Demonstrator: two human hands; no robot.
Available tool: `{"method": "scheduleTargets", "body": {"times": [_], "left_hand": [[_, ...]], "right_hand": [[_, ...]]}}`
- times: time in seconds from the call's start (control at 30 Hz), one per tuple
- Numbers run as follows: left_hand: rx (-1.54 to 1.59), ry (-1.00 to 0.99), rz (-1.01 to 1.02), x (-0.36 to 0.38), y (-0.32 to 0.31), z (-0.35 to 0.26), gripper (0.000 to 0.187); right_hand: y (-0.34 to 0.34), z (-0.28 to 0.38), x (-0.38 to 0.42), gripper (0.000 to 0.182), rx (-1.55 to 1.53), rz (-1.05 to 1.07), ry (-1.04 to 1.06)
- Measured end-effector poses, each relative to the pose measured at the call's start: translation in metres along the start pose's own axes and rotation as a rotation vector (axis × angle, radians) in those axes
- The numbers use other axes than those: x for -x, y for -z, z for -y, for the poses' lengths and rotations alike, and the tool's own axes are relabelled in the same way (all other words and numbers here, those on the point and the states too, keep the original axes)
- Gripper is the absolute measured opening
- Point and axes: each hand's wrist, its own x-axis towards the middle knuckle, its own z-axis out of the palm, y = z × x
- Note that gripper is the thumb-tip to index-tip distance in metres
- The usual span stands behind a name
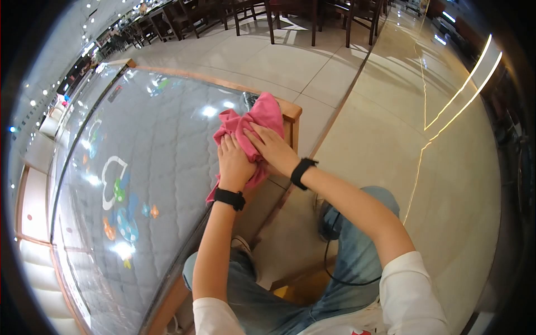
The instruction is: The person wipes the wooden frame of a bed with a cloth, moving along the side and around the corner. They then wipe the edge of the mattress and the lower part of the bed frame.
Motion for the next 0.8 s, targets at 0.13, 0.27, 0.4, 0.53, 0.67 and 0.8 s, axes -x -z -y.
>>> {"method": "scheduleTargets", "body": {"times": [0.13, 0.27, 0.4, 0.53, 0.67, 0.8], "left_hand": [[0.019, -0.086, 0.064, -0.014, 0.006, -0.007, 0.075], [-0.011, -0.234, -0.039, -0.026, -0.002, -0.025, 0.071], [-0.040, -0.285, -0.020, -0.037, -0.012, -0.050, 0.068], [-0.075, -0.270, -0.049, -0.060, -0.028, -0.065, 0.066], [-0.120, -0.268, -0.113, -0.085, -0.048, -0.074, 0.065], [-0.226, -0.326, -0.134, -0.108, -0.056, -0.087, 0.063]], "right_hand": [[-0.018, 0.027, 0.019, 0.080, -0.116, -0.216, -0.262], [-0.020, 0.011, 0.025, 0.083, -0.193, -0.280, -0.393], [-0.020, -0.014, 0.036, 0.085, -0.122, -0.267, -0.471], [-0.014, -0.049, 0.029, 0.083, -0.053, -0.345, -0.411], [-0.009, -0.074, 0.020, 0.082, -0.067, -0.373, -0.364], [-0.010, -0.091, 0.020, 0.088, -0.036, -0.262, -0.483]]}}
